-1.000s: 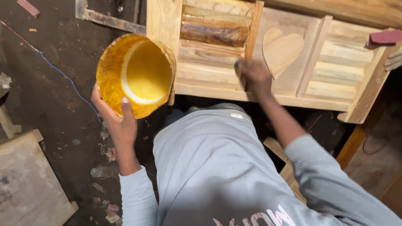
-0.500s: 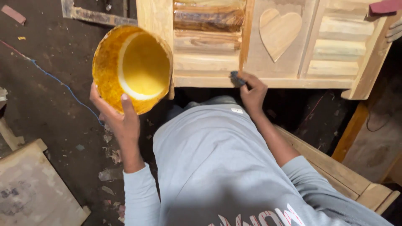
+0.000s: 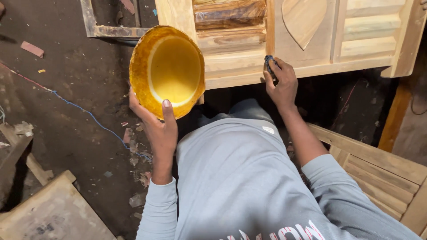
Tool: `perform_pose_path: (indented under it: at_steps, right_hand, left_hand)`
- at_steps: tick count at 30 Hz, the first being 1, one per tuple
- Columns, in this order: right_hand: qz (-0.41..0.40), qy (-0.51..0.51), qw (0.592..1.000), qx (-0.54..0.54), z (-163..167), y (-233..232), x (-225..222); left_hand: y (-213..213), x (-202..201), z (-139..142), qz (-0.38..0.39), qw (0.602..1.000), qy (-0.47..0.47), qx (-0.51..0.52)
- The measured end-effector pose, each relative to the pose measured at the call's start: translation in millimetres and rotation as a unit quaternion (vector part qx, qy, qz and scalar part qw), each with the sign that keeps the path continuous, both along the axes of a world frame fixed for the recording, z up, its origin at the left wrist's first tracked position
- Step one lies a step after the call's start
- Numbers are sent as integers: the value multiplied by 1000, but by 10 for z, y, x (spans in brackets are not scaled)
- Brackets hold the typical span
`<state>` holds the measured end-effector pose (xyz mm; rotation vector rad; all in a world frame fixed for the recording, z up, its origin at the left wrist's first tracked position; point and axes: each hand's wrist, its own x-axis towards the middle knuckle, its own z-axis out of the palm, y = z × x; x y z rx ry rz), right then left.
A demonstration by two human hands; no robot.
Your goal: The person applies a yellow liquid finish to a wooden headboard using a cloth. They dip the cloth into a yellow bucket and wipe the finish onto the wood surface, covering the slats and a heart-shaped cutout.
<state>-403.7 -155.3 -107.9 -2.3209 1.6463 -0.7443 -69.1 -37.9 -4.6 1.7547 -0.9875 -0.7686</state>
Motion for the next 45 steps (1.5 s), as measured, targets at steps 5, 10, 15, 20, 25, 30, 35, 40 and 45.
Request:
perform_pose_path:
  at_steps: [5, 10, 15, 20, 25, 30, 35, 40, 45]
  right_hand:
    - [-25, -3, 997, 66, 25, -38, -125]
    - [-4, -78, 996, 53, -114, -343, -250]
    - [17, -56, 998, -9, -195, -656, -406]
    - [73, -70, 994, 38, -30, -193, -837]
    - [159, -3, 986, 46, -154, -563, -998]
    - [148, -63, 986, -41, -463, -1252, -780]
    - [146, -53, 988, -13, -423, -1052, -762]
    - [171, -35, 985, 9, -306, -559, -776]
    - [-18, -336, 876, 346, -181, -498, -477]
  left_hand:
    - [68, -28, -33, -2, 1000, 0, 5]
    - [73, -164, -95, 26, 999, -29, -2]
    - [14, -265, -52, 12, 996, -90, 14]
    - [-46, -470, 15, 115, 982, 127, 81]
    - [-54, -462, -191, 58, 997, -51, 10]
    - [127, -391, -525, 51, 994, -94, 23]
    - [198, -361, -592, 46, 997, -66, 9]
    - [134, -307, -439, 72, 992, -87, 51]
    - [166, -236, -208, 46, 995, -53, 77]
